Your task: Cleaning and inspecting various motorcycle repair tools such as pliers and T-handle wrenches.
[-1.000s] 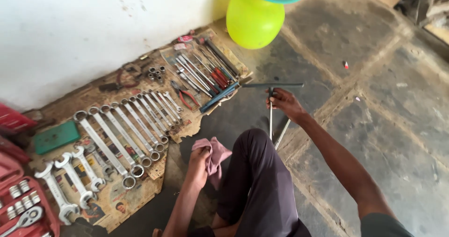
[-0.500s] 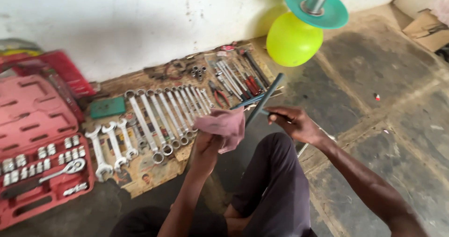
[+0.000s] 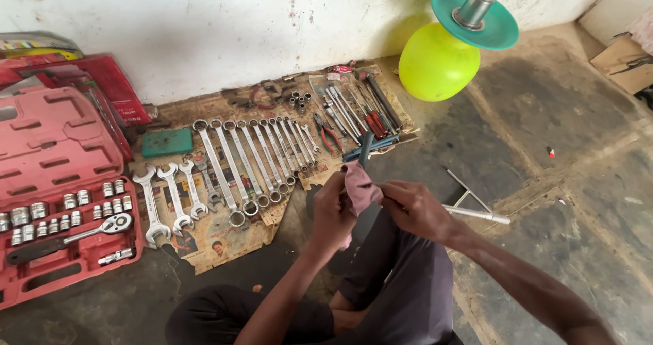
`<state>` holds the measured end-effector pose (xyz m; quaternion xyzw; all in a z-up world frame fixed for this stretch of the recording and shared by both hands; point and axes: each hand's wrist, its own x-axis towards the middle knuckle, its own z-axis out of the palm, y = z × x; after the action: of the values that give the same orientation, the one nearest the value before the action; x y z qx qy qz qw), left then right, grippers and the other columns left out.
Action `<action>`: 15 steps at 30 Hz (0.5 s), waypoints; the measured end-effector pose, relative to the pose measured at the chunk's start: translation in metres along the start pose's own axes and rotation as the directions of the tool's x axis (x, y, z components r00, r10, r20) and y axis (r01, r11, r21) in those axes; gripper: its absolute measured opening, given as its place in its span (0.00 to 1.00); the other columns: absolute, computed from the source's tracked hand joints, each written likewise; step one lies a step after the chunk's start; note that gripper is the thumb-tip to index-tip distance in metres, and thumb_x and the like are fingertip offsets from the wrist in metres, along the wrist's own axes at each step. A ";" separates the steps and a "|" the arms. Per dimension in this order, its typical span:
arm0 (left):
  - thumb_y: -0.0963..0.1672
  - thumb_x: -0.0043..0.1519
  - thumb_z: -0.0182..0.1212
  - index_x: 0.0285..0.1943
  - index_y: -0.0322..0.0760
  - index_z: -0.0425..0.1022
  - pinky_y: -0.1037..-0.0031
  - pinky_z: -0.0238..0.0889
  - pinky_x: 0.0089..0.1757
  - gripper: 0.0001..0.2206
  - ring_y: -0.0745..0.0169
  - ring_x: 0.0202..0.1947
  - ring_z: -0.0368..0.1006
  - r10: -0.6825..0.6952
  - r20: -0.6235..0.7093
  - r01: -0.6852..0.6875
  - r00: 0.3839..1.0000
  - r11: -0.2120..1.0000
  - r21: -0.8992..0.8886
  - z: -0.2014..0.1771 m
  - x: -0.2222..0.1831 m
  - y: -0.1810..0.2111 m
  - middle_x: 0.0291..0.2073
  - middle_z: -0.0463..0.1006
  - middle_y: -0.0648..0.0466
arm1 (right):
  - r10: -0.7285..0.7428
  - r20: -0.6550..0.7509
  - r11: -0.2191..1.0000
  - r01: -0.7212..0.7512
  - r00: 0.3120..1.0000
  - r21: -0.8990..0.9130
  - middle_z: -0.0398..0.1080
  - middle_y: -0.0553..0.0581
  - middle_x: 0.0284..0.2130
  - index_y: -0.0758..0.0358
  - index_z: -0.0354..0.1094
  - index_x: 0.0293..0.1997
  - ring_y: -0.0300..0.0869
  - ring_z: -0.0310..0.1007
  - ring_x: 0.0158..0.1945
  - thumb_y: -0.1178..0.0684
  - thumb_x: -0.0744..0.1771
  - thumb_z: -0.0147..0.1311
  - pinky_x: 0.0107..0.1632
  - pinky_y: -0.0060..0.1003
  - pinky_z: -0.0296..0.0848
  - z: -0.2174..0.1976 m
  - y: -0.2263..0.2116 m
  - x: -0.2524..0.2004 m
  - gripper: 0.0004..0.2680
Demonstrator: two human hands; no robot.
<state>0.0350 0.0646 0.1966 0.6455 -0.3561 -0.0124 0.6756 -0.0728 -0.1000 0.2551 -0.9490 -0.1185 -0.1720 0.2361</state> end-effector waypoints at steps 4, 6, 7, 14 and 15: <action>0.35 0.55 0.62 0.50 0.32 0.66 0.65 0.73 0.33 0.16 0.52 0.34 0.82 0.107 -0.092 -0.102 0.990 0.993 0.062 0.000 -0.006 -0.013 0.33 0.80 0.47 | 0.052 -0.083 0.998 -0.055 0.995 -0.038 0.77 0.62 0.35 0.71 0.72 0.48 0.50 0.80 0.35 0.65 0.66 0.57 0.37 0.43 0.77 0.004 -0.014 0.001 0.08; 0.35 0.54 0.66 0.53 0.34 0.66 0.64 0.74 0.34 0.19 0.50 0.35 0.83 0.115 0.011 -0.116 0.993 0.990 0.074 -0.006 -0.004 -0.010 0.32 0.81 0.45 | 0.088 -0.186 0.994 -0.099 0.979 -0.051 0.78 0.64 0.37 0.73 0.72 0.52 0.49 0.80 0.35 0.65 0.65 0.56 0.36 0.41 0.77 0.001 -0.023 0.004 0.10; 0.35 0.54 0.66 0.53 0.34 0.66 0.64 0.74 0.34 0.19 0.50 0.35 0.83 0.115 0.013 -0.116 0.993 0.991 0.072 -0.008 -0.002 -0.007 0.32 0.81 0.45 | 0.091 -0.186 0.993 -0.102 0.978 -0.053 0.78 0.64 0.37 0.73 0.72 0.52 0.49 0.80 0.35 0.65 0.65 0.56 0.36 0.41 0.77 0.000 -0.024 0.004 0.10; 0.36 0.50 0.71 0.50 0.36 0.74 0.64 0.73 0.37 0.19 0.49 0.37 0.82 0.173 -0.025 -0.171 0.985 0.984 0.044 -0.018 0.005 0.013 0.37 0.81 0.45 | 0.242 -0.185 0.970 -0.238 0.952 0.044 0.79 0.61 0.34 0.70 0.74 0.51 0.42 0.80 0.31 0.61 0.67 0.57 0.31 0.37 0.75 -0.016 -0.032 0.006 0.09; 0.37 0.49 0.73 0.48 0.38 0.76 0.64 0.72 0.37 0.18 0.48 0.38 0.80 0.238 -0.047 -0.230 0.970 0.964 0.136 -0.019 0.005 0.014 0.38 0.79 0.44 | 0.239 -0.180 0.971 -0.238 0.954 0.028 0.79 0.61 0.34 0.69 0.74 0.51 0.42 0.81 0.32 0.60 0.67 0.57 0.31 0.36 0.76 -0.017 -0.032 0.005 0.09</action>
<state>0.0415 0.0807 0.2125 0.6413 -0.4086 0.1110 0.6399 -0.0825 -0.0801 0.2839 -0.9360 0.0184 -0.2277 0.2677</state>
